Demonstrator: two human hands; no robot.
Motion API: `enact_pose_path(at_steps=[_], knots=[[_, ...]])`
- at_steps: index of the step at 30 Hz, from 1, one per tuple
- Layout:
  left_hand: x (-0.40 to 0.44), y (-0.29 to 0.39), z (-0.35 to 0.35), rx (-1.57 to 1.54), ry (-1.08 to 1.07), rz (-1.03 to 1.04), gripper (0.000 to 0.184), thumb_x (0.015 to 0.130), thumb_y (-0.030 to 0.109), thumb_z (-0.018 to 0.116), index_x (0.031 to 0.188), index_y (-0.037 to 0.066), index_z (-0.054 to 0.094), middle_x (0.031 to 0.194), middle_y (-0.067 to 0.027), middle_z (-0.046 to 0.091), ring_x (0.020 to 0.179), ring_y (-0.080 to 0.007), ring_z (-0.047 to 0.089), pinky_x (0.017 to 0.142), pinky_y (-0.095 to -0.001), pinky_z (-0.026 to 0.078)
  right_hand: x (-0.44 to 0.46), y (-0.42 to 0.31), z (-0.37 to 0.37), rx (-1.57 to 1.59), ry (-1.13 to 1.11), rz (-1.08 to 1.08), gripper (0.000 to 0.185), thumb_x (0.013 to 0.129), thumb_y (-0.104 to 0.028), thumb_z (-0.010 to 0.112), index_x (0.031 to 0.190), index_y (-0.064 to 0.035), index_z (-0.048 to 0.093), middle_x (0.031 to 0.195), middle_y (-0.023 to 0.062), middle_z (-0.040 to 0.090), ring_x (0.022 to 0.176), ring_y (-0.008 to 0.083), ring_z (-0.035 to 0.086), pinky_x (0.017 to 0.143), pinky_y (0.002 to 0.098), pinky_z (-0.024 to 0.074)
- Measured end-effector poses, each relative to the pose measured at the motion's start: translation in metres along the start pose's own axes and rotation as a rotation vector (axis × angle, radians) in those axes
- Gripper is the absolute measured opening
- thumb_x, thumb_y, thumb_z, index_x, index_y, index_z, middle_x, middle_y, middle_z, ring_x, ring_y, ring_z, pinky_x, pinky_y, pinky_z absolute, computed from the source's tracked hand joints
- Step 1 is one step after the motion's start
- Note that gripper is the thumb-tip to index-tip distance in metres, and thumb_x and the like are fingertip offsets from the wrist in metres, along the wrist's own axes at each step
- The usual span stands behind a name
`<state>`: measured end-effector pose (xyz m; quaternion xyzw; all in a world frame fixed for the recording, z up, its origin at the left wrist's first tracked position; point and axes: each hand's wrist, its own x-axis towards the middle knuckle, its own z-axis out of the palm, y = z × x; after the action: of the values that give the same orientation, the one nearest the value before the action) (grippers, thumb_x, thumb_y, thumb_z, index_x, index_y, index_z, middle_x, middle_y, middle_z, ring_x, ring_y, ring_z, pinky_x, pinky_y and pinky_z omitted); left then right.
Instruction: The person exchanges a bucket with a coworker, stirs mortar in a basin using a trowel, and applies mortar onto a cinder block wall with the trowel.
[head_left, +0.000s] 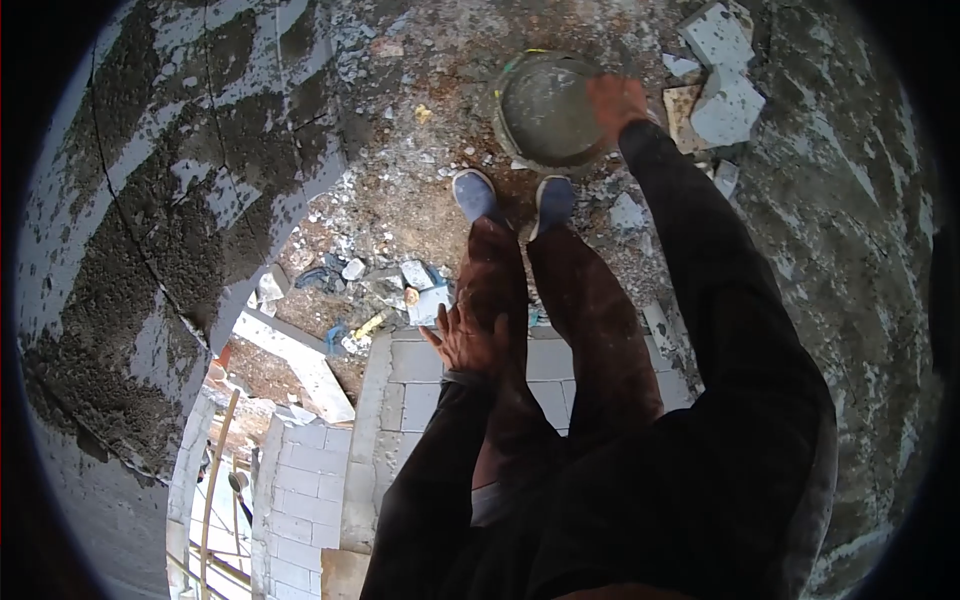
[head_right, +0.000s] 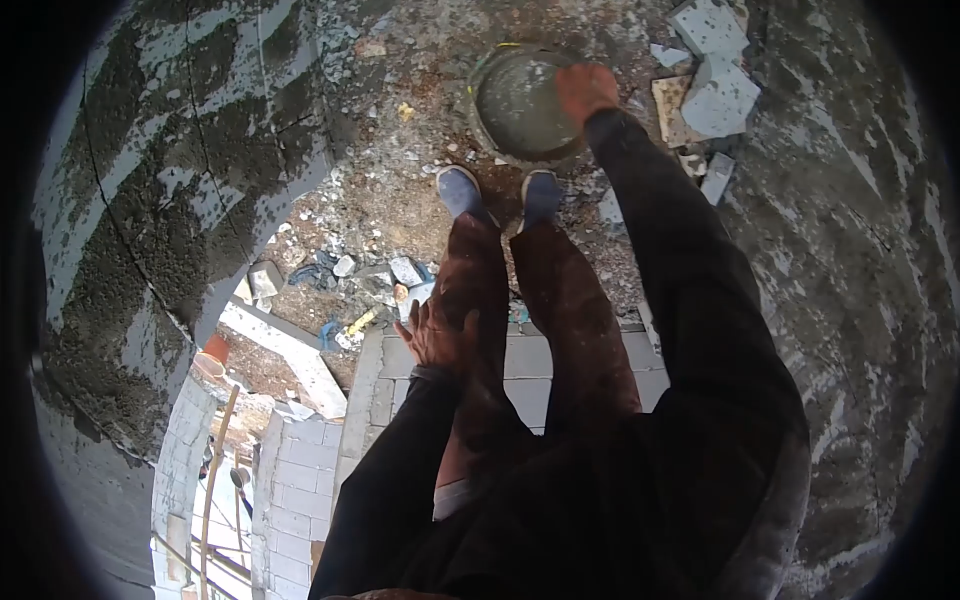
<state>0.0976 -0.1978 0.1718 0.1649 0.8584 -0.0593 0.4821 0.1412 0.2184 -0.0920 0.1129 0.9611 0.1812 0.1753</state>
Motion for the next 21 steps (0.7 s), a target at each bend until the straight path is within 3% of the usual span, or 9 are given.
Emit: enact_pose_path(at_steps=[1,5,7,10,12,14,15,18,21], knots=[[0.003,0.000,0.000,0.014,0.009,0.002,0.087,0.082,0.054,0.067,0.152,0.012,0.038,0.149,-0.0128,0.050,0.147,-0.0378,0.033,0.117,-0.0700,0.001,0.015,-0.013,0.005,0.015,0.014,0.001,0.015,0.089,-0.021,0.055,0.099,-0.0167,0.066,0.101,0.0066,0.067,0.106,0.0323,0.063,0.090,0.0512,0.0436],[0.005,-0.005,0.000,0.025,0.032,-0.023,0.090,0.081,0.052,0.071,0.153,0.012,0.036,0.145,-0.0158,0.053,0.145,-0.0370,0.034,0.118,-0.0697,0.005,0.070,-0.073,-0.005,0.402,-0.337,-0.097,0.024,0.094,-0.021,0.052,0.115,-0.0138,0.061,0.117,0.0108,0.063,0.117,0.0306,0.056,0.104,0.0500,0.0394],[-0.014,-0.010,-0.004,0.011,-0.021,-0.021,0.089,0.081,0.052,0.070,0.153,0.012,0.036,0.145,-0.0161,0.053,0.145,-0.0372,0.034,0.118,-0.0697,0.005,0.021,-0.084,-0.007,0.483,-0.487,-0.134,0.027,0.095,-0.021,0.051,0.120,-0.0131,0.059,0.121,0.0118,0.062,0.120,0.0302,0.055,0.108,0.0497,0.0384],[0.004,-0.006,-0.006,0.026,0.046,0.007,0.088,0.082,0.052,0.069,0.152,0.011,0.037,0.145,-0.0182,0.052,0.145,-0.0377,0.034,0.118,-0.0692,0.004,-0.015,-0.086,0.028,0.579,-0.052,-0.151,0.011,0.090,-0.020,0.058,0.093,-0.0185,0.068,0.099,0.0030,0.067,0.106,0.0270,0.063,0.098,0.0424,0.0451],[0.005,-0.005,-0.012,-0.016,-0.010,-0.022,0.089,0.083,0.053,0.068,0.153,0.011,0.035,0.145,-0.0188,0.052,0.145,-0.0382,0.035,0.118,-0.0687,0.004,-0.036,-0.081,0.001,0.665,-0.075,-0.041,0.011,0.089,-0.019,0.059,0.095,-0.0186,0.069,0.099,0.0029,0.067,0.104,0.0268,0.064,0.099,0.0428,0.0446],[0.003,-0.009,-0.004,-0.007,-0.005,-0.022,0.089,0.083,0.053,0.068,0.154,0.011,0.034,0.145,-0.0181,0.052,0.145,-0.0384,0.035,0.118,-0.0687,0.005,-0.045,-0.022,-0.087,0.536,-0.418,-0.139,0.015,0.089,-0.020,0.060,0.101,-0.0171,0.068,0.105,0.0050,0.066,0.109,0.0263,0.061,0.100,0.0446,0.0436],[0.003,-0.010,0.001,0.011,0.008,-0.018,0.089,0.083,0.053,0.068,0.154,0.011,0.034,0.145,-0.0174,0.053,0.144,-0.0387,0.036,0.118,-0.0688,0.005,-0.044,-0.003,-0.094,0.526,-0.429,-0.142,0.015,0.089,-0.020,0.060,0.101,-0.0171,0.068,0.105,0.0050,0.066,0.109,0.0263,0.061,0.100,0.0446,0.0436],[0.001,-0.007,0.001,-0.025,0.014,0.004,0.088,0.084,0.053,0.067,0.154,0.011,0.034,0.146,-0.0165,0.053,0.144,-0.0387,0.036,0.118,-0.0692,0.006,-0.064,0.018,-0.077,0.502,-0.557,-0.009,0.019,0.090,-0.023,0.060,0.106,-0.0155,0.067,0.109,0.0065,0.065,0.113,0.0264,0.060,0.101,0.0462,0.0406],[0.000,-0.008,0.003,-0.019,0.020,-0.001,0.089,0.083,0.053,0.068,0.155,0.012,0.033,0.146,-0.0169,0.052,0.144,-0.0385,0.036,0.118,-0.0693,0.007,-0.054,-0.019,-0.017,0.597,-0.430,0.253,0.027,0.086,-0.034,0.063,0.102,-0.0143,0.070,0.108,0.0146,0.068,0.113,0.0326,0.062,0.100,0.0556,0.0411]])
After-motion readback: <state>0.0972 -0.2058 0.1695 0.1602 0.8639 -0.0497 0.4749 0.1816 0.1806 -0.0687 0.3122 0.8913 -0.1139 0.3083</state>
